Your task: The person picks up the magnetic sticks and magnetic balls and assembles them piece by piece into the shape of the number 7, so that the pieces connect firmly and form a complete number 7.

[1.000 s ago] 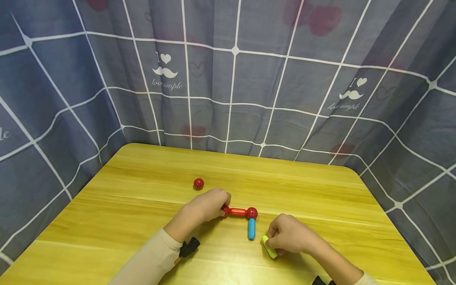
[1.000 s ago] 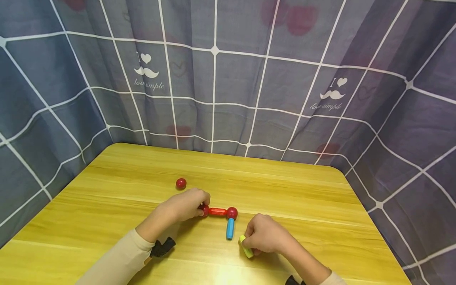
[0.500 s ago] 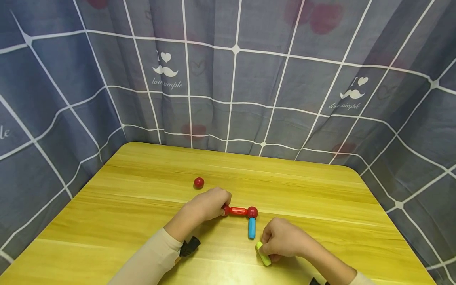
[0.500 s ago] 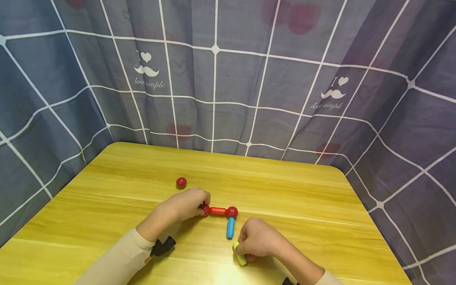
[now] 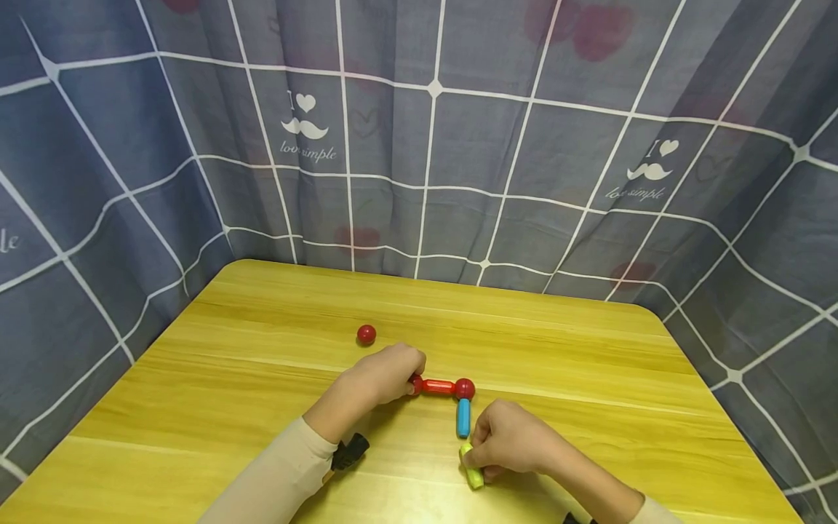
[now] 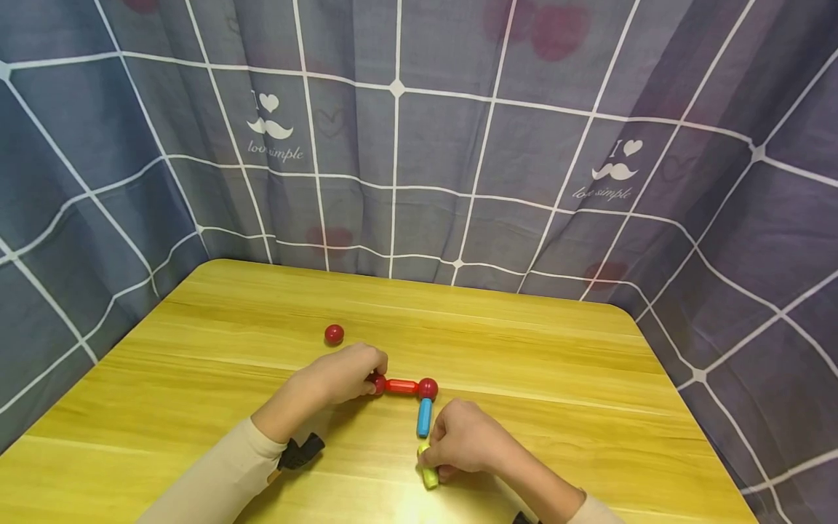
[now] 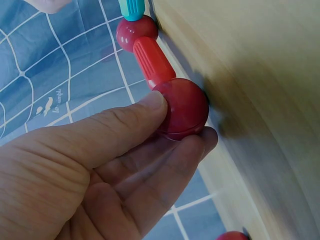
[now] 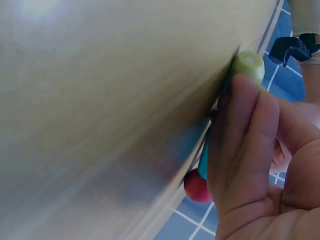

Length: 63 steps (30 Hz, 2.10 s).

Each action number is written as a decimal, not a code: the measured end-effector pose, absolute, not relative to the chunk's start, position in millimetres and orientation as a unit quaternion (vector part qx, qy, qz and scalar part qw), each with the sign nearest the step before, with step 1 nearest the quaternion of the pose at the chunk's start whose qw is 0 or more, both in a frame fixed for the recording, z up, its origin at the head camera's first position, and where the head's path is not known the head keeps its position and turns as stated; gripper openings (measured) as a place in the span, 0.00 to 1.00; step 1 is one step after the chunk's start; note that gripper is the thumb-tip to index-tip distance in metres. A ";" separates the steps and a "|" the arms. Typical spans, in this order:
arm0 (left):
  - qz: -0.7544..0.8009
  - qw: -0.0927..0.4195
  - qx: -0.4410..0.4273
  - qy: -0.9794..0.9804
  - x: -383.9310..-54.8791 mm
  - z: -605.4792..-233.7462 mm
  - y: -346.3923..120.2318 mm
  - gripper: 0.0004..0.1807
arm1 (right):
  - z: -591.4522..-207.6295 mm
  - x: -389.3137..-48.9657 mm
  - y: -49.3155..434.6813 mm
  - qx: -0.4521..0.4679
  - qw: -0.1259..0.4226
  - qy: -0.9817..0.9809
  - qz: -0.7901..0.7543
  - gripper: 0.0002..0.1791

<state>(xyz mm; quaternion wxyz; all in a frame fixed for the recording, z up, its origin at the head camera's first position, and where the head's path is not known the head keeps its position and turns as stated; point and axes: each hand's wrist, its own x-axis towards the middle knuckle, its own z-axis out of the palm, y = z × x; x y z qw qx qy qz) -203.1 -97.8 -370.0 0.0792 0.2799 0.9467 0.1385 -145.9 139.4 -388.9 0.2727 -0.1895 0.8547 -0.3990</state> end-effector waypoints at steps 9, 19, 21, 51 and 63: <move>0.140 0.079 0.278 0.947 -204.0 -371.6 -98.2 0.08 | -392.9 -148.8 136.8 -0.160 0.270 0.849 -0.424 0.12; 0.142 0.080 0.277 0.947 -203.6 -370.6 -98.0 0.08 | -394.2 -148.0 138.1 -0.155 0.252 0.853 -0.430 0.12; 0.142 0.078 0.278 0.947 -204.0 -370.7 -98.2 0.09 | -394.4 -147.4 138.2 -0.156 0.253 0.854 -0.427 0.11; 0.140 0.076 0.287 0.945 -203.7 -368.9 -98.5 0.07 | -392.5 -147.7 142.4 -0.206 0.254 0.855 -0.403 0.07; 0.137 0.072 0.287 0.945 -202.4 -369.9 -98.0 0.08 | -394.0 -144.2 138.8 -0.239 0.221 0.856 -0.402 0.06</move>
